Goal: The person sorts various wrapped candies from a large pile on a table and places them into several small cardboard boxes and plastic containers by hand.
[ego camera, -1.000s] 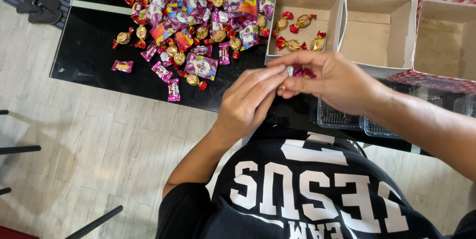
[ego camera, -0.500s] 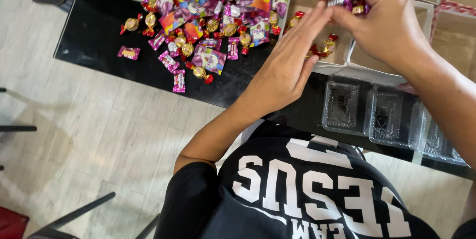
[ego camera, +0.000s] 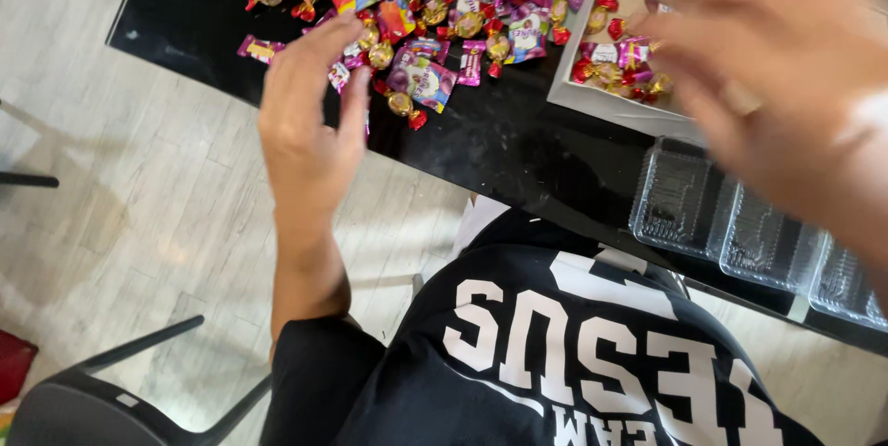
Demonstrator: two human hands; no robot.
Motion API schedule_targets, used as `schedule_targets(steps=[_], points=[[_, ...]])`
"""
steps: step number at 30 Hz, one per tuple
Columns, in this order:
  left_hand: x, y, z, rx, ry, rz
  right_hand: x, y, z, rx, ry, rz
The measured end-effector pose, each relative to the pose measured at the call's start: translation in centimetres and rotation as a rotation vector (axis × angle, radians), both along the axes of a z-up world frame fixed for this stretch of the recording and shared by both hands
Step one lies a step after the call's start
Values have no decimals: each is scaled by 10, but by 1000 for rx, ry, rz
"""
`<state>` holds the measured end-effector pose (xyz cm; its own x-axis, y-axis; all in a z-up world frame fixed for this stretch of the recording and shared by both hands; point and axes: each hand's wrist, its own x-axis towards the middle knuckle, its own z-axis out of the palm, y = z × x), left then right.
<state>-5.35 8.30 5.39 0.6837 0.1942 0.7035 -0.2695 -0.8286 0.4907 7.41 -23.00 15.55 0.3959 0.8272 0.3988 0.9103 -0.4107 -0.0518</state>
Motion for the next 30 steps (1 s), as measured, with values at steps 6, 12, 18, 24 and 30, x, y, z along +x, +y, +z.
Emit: schedule_targets(steps=[6,12,18,24,30], points=[[-16,18,-3,170,183,-75,-23,57,-44,-276,-138,463],[2,1,-12,173,218,-279,-9,80,-70,-389,-137,593],[34,-31,-20,130,170,-214,77,96,-71,-207,-189,109],[48,-49,-25,126,196,-104,118,113,-104,-205,65,-39],[50,-44,-24,85,177,-91,121,113,-118,-134,60,-37]])
